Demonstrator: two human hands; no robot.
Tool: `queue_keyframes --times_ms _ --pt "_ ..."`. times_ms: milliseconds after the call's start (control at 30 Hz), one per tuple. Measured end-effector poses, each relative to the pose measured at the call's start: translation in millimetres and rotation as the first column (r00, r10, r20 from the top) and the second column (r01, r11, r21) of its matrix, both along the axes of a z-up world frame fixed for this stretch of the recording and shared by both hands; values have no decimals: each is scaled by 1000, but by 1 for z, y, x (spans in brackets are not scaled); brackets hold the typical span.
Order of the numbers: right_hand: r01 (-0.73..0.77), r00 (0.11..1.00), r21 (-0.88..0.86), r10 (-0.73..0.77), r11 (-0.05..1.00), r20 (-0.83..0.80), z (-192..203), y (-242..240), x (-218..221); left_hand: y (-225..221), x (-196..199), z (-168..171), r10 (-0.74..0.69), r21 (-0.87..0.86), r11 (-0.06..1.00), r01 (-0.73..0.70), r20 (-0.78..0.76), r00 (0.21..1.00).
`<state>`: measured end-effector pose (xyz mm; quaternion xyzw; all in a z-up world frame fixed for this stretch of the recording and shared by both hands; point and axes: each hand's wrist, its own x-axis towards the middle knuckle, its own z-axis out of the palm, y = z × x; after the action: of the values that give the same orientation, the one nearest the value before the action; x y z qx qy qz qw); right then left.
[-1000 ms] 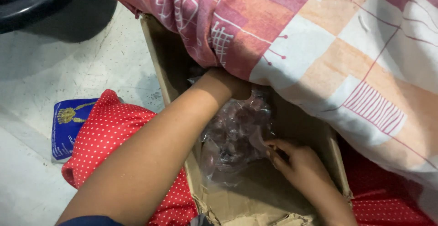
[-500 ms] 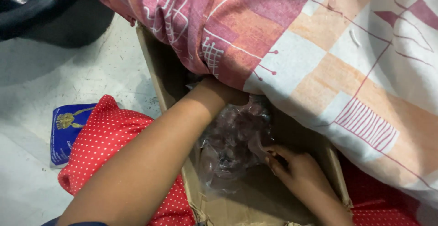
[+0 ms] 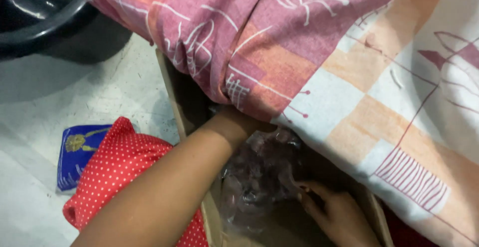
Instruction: The recorder sorts small plastic bags containing colorful round objects from a box onto a cloth-covered work table.
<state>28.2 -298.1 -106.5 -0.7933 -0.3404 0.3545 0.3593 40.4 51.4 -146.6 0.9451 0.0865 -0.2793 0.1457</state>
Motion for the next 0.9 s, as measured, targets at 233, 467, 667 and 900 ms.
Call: queue_keyframes --times_ms 233,467,667,900 --pt "34 986 -268 -76 963 -146 29 15 0 -14 24 29 29 13 1000 -28 -55 998" --pt "8 996 -247 -30 969 -87 31 15 3 -35 22 57 30 16 999 -29 -84 996" --pt "-15 998 -431 -16 902 -68 41 27 0 -32 7 84 47 32 998 -44 -96 994" --pt "24 996 -54 -29 998 -88 7 10 -7 -40 -15 119 43 60 998 -34 -163 986"
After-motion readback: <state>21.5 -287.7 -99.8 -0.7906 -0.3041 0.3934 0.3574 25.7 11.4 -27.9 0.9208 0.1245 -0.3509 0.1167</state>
